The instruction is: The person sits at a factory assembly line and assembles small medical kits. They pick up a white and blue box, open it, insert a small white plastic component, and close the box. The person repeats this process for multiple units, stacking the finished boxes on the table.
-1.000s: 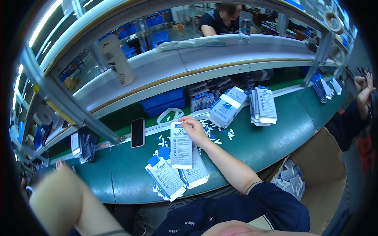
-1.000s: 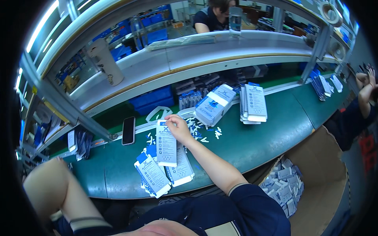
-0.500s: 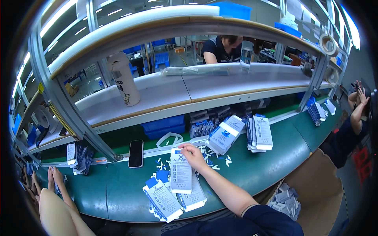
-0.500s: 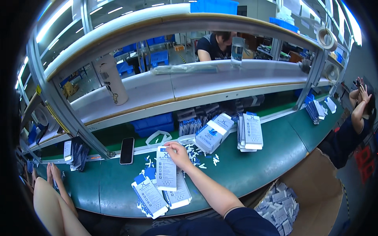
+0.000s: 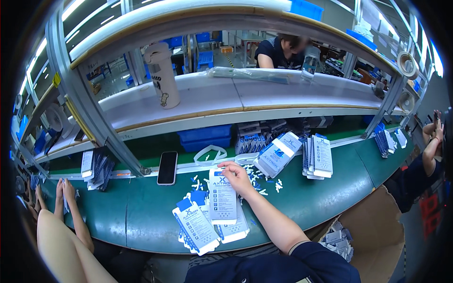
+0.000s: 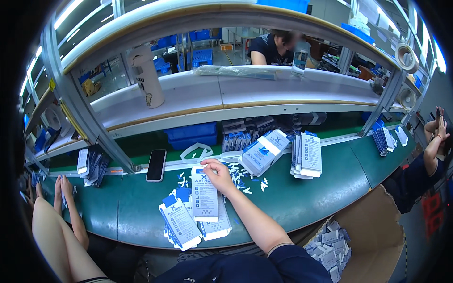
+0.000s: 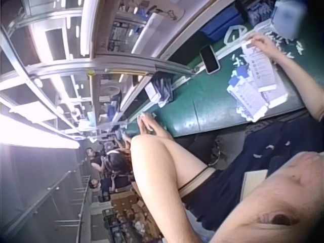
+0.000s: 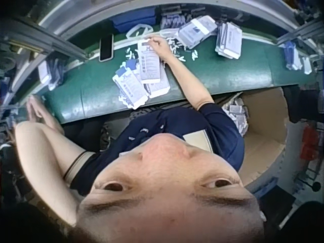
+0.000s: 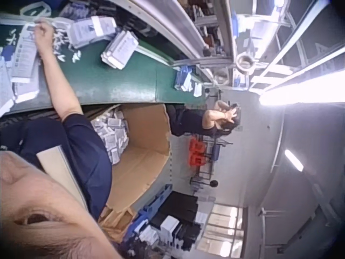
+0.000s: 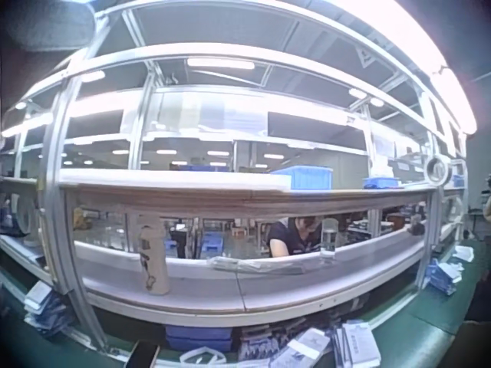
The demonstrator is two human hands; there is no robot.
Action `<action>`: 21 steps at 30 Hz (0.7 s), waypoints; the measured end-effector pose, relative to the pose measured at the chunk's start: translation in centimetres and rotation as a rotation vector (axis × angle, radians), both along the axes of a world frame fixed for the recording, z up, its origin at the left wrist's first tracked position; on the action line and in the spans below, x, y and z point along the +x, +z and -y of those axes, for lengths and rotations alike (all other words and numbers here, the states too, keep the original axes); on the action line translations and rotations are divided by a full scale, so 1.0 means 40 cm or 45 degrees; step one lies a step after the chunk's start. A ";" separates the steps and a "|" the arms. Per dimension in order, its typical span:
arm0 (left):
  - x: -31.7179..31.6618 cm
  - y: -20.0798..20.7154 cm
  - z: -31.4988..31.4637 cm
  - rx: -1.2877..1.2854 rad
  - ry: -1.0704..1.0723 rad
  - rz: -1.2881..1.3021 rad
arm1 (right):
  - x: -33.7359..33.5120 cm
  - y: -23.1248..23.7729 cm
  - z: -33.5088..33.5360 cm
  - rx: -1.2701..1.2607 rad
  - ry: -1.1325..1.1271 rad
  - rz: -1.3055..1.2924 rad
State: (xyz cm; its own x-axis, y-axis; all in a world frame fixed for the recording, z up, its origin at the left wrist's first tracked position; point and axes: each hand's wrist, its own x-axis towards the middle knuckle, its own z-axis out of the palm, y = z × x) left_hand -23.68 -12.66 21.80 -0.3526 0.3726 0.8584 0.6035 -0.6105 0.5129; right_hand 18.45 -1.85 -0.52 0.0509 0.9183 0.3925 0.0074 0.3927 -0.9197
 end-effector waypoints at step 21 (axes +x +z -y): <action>0.038 0.033 -0.020 0.083 -0.113 0.003 | 0.018 -0.016 -0.010 -0.008 0.014 -0.018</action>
State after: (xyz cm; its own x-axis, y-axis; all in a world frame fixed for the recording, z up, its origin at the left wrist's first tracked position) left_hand -22.18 -11.85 23.13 -0.3224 0.3462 0.8810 0.5443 -0.6937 0.4718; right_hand 19.16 -1.47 -1.16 0.0465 0.9214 0.3858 -0.0101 0.3867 -0.9222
